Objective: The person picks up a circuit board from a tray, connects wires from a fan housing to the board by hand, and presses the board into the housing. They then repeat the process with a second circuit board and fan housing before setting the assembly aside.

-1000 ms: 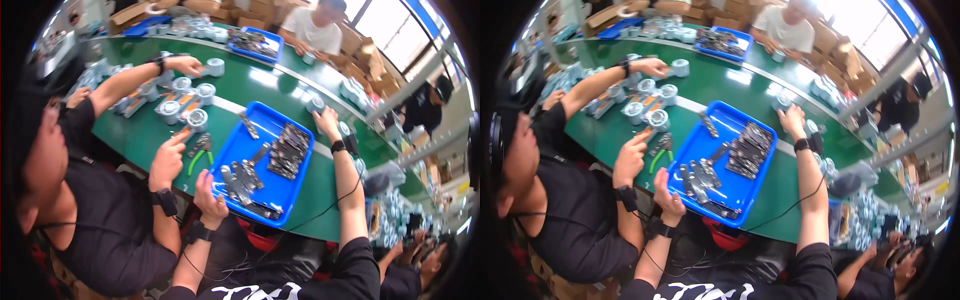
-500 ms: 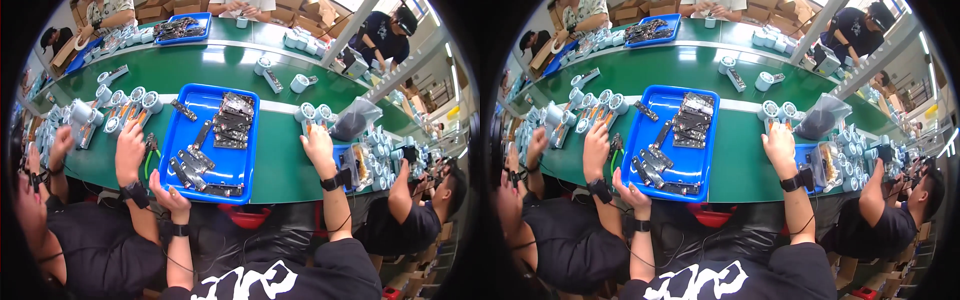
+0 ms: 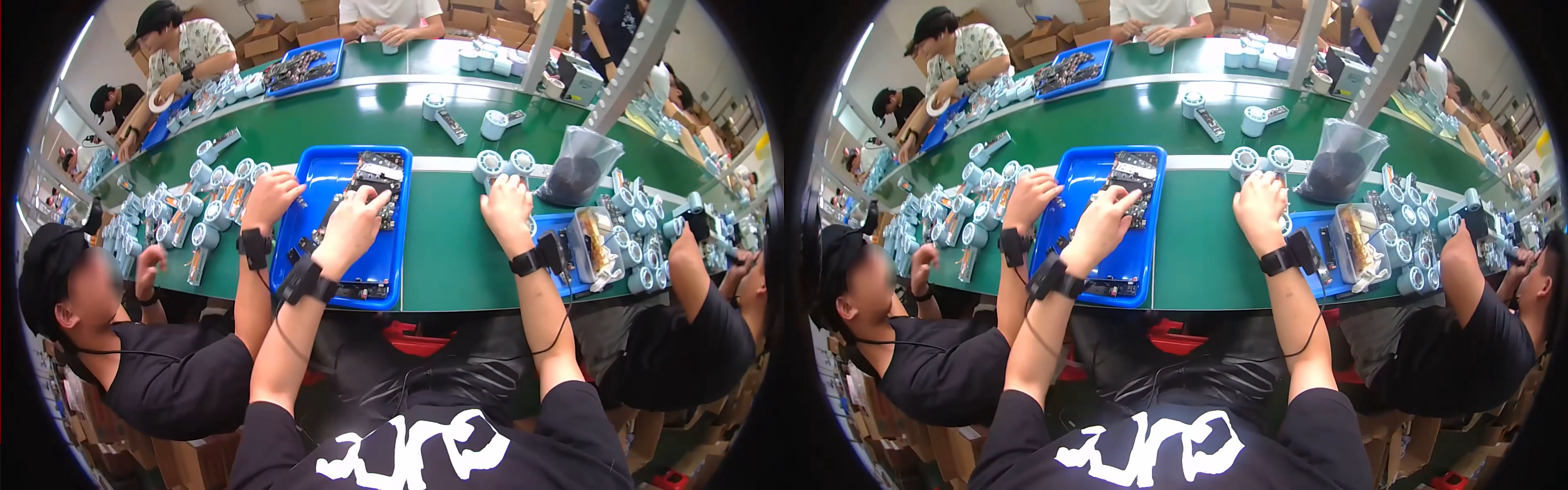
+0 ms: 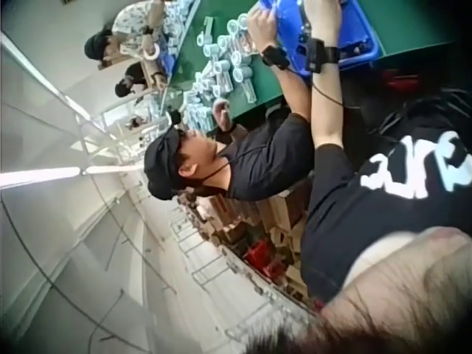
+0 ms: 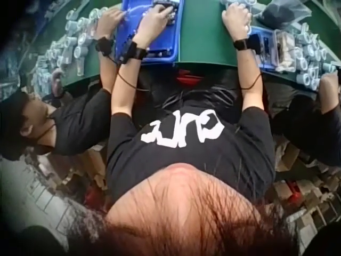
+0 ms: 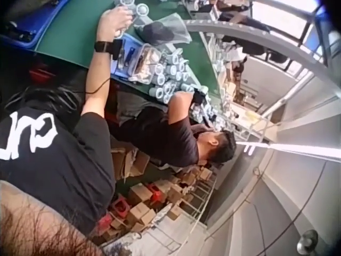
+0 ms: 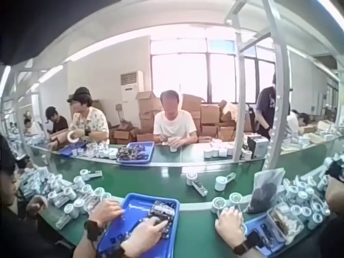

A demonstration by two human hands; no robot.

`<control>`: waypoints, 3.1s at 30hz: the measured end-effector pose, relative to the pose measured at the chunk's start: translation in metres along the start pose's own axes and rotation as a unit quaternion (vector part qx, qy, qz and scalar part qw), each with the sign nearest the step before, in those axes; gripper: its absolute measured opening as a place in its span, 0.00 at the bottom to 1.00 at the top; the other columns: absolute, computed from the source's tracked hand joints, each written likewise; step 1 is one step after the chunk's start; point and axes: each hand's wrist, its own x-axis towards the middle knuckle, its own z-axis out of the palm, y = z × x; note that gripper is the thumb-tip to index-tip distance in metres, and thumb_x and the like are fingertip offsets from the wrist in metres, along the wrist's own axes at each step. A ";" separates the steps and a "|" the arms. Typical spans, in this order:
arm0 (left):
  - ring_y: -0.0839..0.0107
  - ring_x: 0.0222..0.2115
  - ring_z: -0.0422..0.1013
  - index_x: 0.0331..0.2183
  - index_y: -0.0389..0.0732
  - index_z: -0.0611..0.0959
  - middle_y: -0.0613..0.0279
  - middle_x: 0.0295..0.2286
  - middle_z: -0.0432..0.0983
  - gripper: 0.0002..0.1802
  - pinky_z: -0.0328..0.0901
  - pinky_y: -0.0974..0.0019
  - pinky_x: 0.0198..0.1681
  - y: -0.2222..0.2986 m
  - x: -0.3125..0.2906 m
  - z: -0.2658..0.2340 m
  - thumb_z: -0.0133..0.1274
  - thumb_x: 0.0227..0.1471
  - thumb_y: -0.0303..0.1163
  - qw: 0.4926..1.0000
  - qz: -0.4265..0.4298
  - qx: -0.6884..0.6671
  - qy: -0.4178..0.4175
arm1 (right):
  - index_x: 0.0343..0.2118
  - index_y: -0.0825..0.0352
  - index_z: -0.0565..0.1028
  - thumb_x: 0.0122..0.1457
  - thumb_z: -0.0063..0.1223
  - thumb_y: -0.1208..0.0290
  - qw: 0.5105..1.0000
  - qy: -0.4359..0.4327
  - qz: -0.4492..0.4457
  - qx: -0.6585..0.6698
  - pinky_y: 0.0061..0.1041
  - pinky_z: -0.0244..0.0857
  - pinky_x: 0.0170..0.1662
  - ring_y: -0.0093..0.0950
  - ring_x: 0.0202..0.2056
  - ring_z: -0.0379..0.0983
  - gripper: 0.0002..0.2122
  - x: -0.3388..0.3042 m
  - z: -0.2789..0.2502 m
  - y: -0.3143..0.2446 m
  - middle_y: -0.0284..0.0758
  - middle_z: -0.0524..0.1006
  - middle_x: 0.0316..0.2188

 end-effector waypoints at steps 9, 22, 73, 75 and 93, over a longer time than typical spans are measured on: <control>0.53 0.48 0.72 0.46 0.40 0.83 0.56 0.42 0.78 0.24 0.70 0.58 0.50 -0.016 0.024 -0.014 0.62 0.42 0.22 0.983 0.175 0.038 -0.044 | 0.24 0.65 0.79 0.51 0.57 0.65 0.997 -0.013 -0.007 0.072 0.39 0.71 0.40 0.43 0.35 0.78 0.08 0.025 0.018 0.000 0.40 0.79 0.31; 0.73 0.29 0.76 0.53 0.32 0.75 0.59 0.35 0.77 0.19 0.68 0.71 0.24 0.095 -0.039 0.006 0.43 0.70 0.37 0.559 -0.206 -0.799 -0.084 | 0.38 0.70 0.71 0.56 0.60 0.64 0.953 -0.097 0.074 0.279 0.43 0.71 0.39 0.48 0.35 0.76 0.15 -0.087 -0.058 -0.036 0.47 0.76 0.38; 0.72 0.25 0.67 0.57 0.36 0.74 0.59 0.32 0.72 0.20 0.63 0.69 0.29 0.138 -0.053 0.079 0.46 0.65 0.27 0.873 -0.200 -0.443 -0.017 | 0.44 0.74 0.78 0.61 0.57 0.83 0.587 -0.121 0.226 0.768 0.16 0.69 0.34 0.17 0.30 0.74 0.09 -0.115 -0.035 -0.006 0.37 0.82 0.36; 0.77 0.24 0.66 0.58 0.36 0.73 0.62 0.33 0.73 0.20 0.62 0.73 0.28 0.138 -0.052 0.084 0.44 0.67 0.30 0.851 -0.226 -0.474 -0.003 | 0.43 0.74 0.78 0.61 0.58 0.83 0.608 -0.121 0.218 0.754 0.17 0.70 0.34 0.18 0.30 0.75 0.08 -0.116 -0.033 -0.006 0.36 0.82 0.35; 0.85 0.24 0.62 0.59 0.39 0.73 0.68 0.34 0.70 0.21 0.58 0.78 0.26 0.133 -0.054 0.105 0.47 0.68 0.32 0.690 -0.265 -0.673 -0.007 | 0.33 0.70 0.81 0.49 0.65 0.84 0.843 -0.003 -0.041 0.537 0.22 0.72 0.29 0.27 0.27 0.79 0.08 -0.100 -0.031 -0.006 0.38 0.81 0.28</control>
